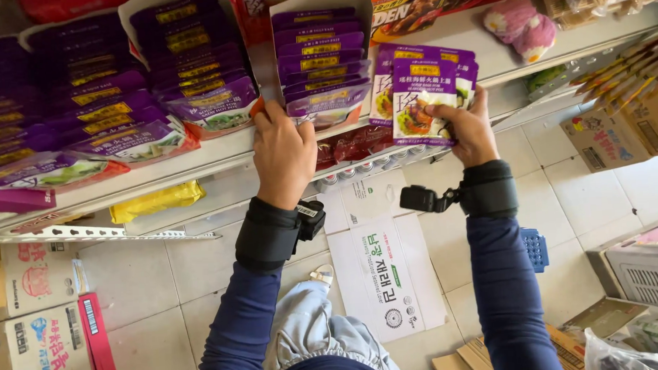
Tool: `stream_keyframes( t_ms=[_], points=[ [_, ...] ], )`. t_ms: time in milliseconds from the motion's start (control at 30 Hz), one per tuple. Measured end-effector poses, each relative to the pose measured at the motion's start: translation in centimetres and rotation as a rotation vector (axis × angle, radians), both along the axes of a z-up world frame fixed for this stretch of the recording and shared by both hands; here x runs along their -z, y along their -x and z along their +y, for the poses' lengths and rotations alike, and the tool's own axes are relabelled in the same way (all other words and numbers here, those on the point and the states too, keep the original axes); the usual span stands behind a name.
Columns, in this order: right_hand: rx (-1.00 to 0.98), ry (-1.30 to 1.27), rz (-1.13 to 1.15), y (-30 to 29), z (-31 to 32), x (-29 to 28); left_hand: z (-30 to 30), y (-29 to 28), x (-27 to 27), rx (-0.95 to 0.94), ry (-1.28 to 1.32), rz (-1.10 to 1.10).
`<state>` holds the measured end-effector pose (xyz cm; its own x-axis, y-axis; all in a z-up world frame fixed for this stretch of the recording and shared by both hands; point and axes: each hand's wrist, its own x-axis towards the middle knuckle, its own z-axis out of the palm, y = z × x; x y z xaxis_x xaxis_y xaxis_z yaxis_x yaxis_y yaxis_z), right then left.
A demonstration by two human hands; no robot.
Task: The person cleans individual food seasoning packets with a cloth and organizes them.
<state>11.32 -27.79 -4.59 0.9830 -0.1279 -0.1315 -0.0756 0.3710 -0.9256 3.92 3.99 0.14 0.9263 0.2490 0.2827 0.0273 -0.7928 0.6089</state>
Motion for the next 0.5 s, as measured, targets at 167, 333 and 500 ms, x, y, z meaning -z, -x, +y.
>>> stream_keyframes(
  t_ms=[167,333,500],
  points=[
    [-0.050,-0.123,-0.022,2.7,2.0,0.6,0.9,-1.1,-1.4,0.067,0.138,0.072],
    [-0.141,-0.222,0.014,4.8,3.7,0.0,1.3,-2.2,0.4,0.135,0.243,0.085],
    [-0.221,-0.180,0.093,4.1,5.1,1.0,1.8,-3.1,1.8,0.226,0.236,0.059]
  ],
)
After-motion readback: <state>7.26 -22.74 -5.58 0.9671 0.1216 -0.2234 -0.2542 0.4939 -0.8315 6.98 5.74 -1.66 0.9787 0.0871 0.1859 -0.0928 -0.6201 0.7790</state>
